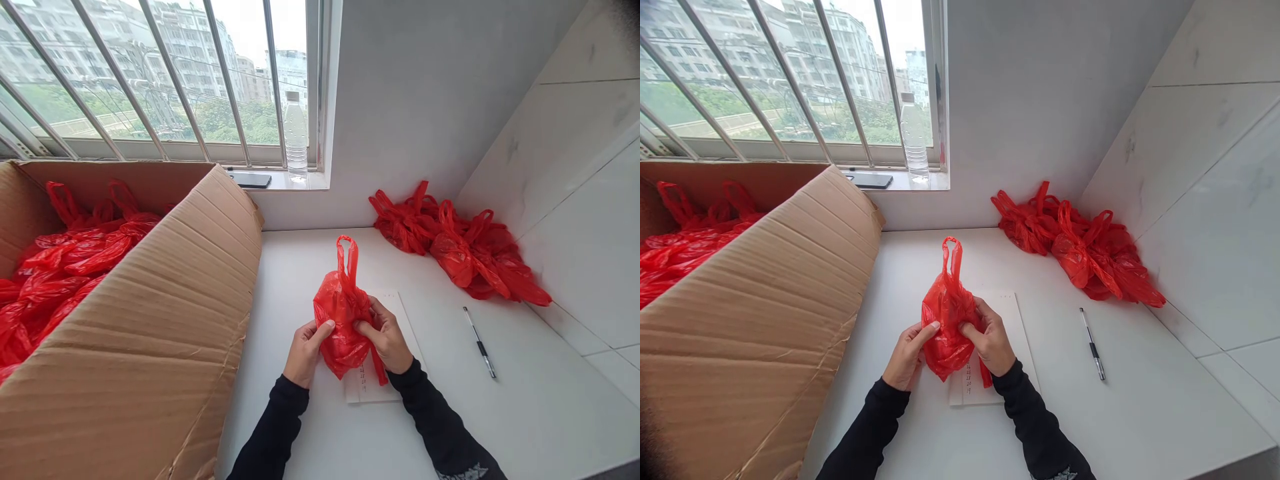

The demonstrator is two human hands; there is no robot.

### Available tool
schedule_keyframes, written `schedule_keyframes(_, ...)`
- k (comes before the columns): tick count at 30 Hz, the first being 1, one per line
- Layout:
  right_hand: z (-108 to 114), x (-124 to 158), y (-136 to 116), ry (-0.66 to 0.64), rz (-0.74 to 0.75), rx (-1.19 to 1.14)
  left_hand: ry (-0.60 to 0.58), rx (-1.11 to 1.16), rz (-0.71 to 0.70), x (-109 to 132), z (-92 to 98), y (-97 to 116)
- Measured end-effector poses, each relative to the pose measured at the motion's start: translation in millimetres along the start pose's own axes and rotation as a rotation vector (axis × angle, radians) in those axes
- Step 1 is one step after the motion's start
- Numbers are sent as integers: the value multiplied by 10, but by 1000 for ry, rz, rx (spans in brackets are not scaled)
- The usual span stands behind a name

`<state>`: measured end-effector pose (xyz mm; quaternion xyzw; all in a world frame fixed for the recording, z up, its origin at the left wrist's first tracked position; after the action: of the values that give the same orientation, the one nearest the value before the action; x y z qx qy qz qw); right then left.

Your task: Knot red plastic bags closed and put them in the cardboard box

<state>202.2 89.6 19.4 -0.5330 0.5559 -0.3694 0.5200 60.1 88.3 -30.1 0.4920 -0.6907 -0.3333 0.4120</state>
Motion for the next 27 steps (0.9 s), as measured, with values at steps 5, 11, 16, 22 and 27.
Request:
schedule_keyframes(5,-64,19,-68,-64,-6,3,37,89,-8,5,23,7)
schedule_keyframes(11,-250,68,-4,-266,-66,-38,95,174,-48,5,83,65)
schedule_keyframes(16,-168,27,73,-160,-55,-11,82,206,-73,-9,78,84)
schedule_keyframes(22,-14,-45,127,-44,-32,31,19,185,-41,-1,9,38)
schedule_keyframes(27,-46,-33,103,-95,-73,2,60,175,-78,9,11,65)
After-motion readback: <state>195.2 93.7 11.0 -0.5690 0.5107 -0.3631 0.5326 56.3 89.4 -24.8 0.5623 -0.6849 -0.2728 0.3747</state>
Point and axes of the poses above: each hand's wrist, its own x-axis away from the middle knuckle, its own z-axis out of the back of the hand, y = z × x, the point moved 8 cm from there along -x, towards the middle knuckle
